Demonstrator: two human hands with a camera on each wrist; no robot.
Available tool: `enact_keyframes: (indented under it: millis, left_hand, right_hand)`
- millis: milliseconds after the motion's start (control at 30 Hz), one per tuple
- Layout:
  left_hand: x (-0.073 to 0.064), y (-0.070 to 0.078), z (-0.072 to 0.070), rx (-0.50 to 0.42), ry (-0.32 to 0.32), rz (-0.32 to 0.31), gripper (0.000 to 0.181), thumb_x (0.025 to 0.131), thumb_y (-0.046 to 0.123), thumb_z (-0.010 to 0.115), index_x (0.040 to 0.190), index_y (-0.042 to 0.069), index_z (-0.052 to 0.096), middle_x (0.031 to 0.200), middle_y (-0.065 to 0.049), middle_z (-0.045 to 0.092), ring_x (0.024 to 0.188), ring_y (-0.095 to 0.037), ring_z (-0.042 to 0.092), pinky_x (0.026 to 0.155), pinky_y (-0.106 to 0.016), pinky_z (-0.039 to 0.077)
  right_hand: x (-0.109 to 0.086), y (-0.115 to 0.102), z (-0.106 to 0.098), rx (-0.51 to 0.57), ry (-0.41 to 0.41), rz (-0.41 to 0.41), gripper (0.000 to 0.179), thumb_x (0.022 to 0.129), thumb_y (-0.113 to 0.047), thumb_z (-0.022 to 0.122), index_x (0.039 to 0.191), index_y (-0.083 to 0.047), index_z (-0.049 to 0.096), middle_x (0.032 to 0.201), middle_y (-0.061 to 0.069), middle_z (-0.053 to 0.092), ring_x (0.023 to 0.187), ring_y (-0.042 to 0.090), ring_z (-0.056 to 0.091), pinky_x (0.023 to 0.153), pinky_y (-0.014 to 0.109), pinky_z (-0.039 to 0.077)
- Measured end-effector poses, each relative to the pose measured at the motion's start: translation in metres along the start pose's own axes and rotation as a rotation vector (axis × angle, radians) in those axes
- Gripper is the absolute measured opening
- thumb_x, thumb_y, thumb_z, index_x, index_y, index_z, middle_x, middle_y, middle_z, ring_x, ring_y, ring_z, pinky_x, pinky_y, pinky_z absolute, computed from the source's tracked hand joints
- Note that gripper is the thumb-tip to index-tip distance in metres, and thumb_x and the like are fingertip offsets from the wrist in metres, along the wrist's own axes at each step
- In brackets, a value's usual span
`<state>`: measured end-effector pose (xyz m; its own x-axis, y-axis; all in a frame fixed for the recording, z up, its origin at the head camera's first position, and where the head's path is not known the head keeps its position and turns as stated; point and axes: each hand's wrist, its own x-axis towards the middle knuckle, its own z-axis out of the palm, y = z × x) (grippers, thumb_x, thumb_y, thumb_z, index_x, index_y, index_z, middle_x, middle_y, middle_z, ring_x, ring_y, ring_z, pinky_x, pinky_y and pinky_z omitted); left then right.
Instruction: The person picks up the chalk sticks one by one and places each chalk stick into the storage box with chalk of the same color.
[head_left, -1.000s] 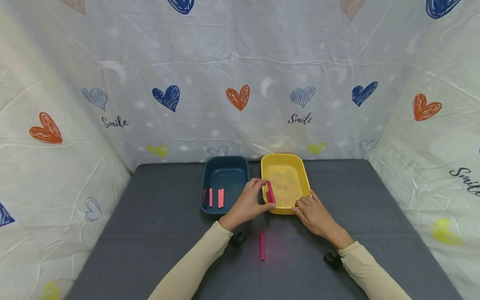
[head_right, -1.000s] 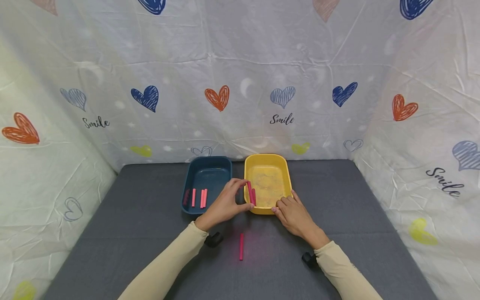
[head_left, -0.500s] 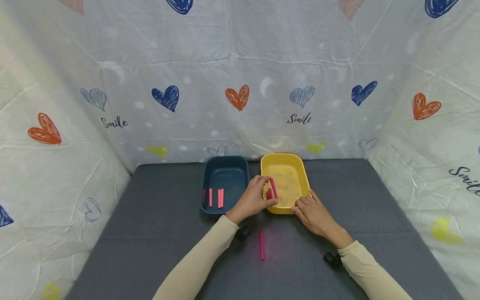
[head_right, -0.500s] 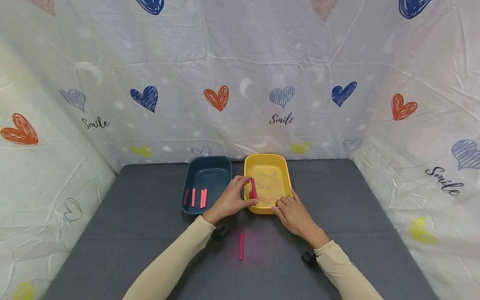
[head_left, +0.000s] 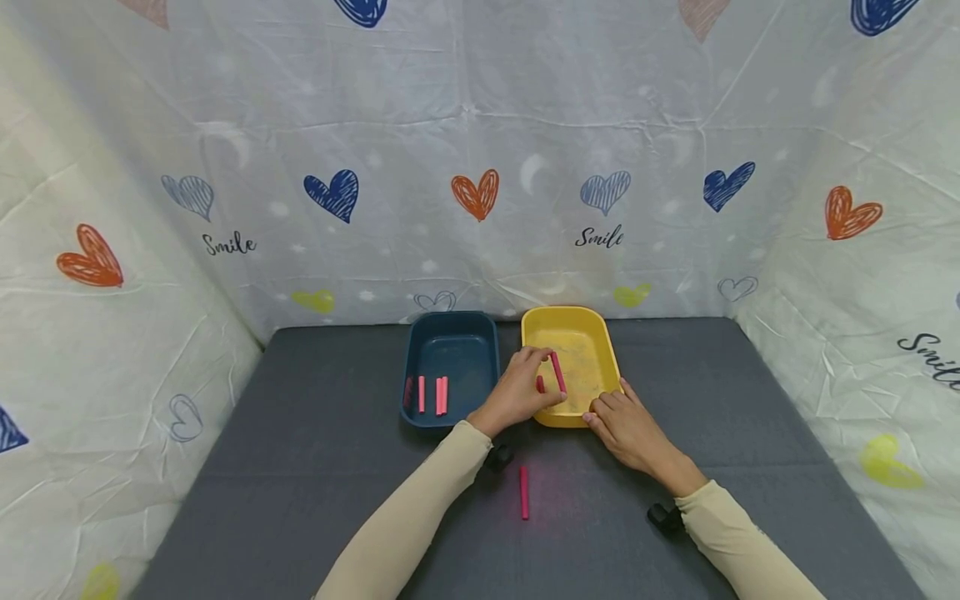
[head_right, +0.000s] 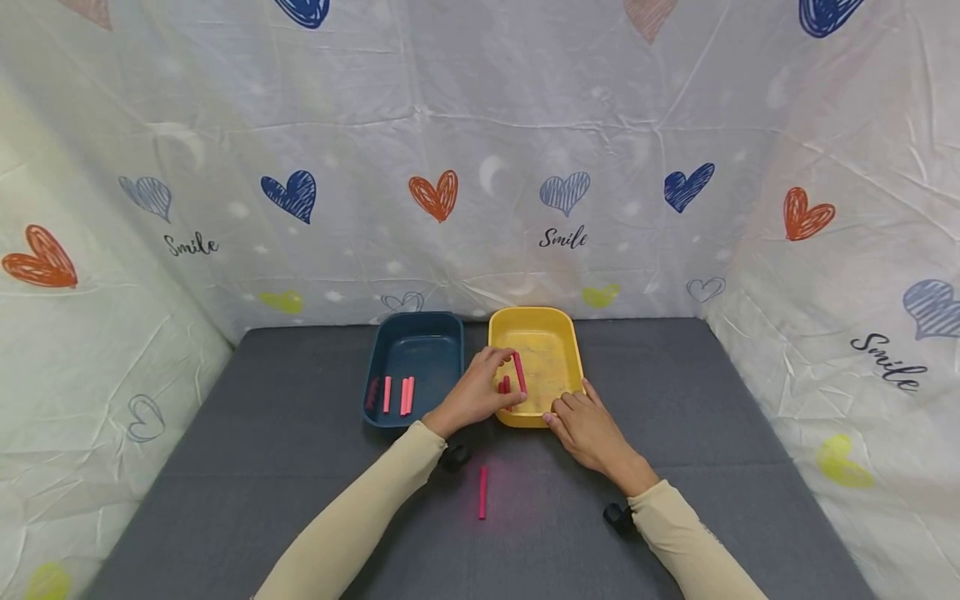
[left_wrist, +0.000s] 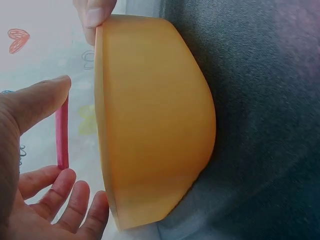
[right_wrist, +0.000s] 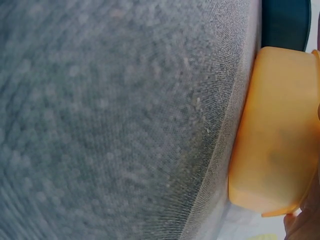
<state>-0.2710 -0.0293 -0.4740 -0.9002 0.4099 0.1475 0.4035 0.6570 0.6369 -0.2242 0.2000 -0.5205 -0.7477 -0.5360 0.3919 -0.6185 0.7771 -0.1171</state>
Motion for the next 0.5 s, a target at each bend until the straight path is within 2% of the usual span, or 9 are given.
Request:
enact_keyframes:
  millis: [133, 500]
  left_hand:
    - [0.006, 0.003, 0.003, 0.014, -0.002, 0.004, 0.074, 0.082, 0.036, 0.079, 0.144, 0.011, 0.045, 0.136, -0.007, 0.050, 0.118, -0.022, 0.048, 0.091, -0.033, 0.054]
    - [0.021, 0.007, 0.011, 0.130, -0.013, -0.012, 0.074, 0.083, 0.037, 0.078, 0.143, 0.009, 0.046, 0.137, -0.008, 0.050, 0.124, -0.024, 0.048, 0.103, -0.037, 0.047]
  right_hand:
    - [0.000, 0.000, 0.001, -0.006, 0.001, -0.001, 0.020, 0.101, -0.028, 0.053, 0.087, -0.015, 0.056, 0.080, -0.001, 0.054, 0.090, 0.022, 0.059, 0.115, 0.061, 0.028]
    - [0.000, 0.000, 0.001, -0.009, 0.001, 0.000, 0.020, 0.101, -0.028, 0.053, 0.087, -0.015, 0.057, 0.081, 0.000, 0.056, 0.091, 0.022, 0.060, 0.115, 0.060, 0.028]
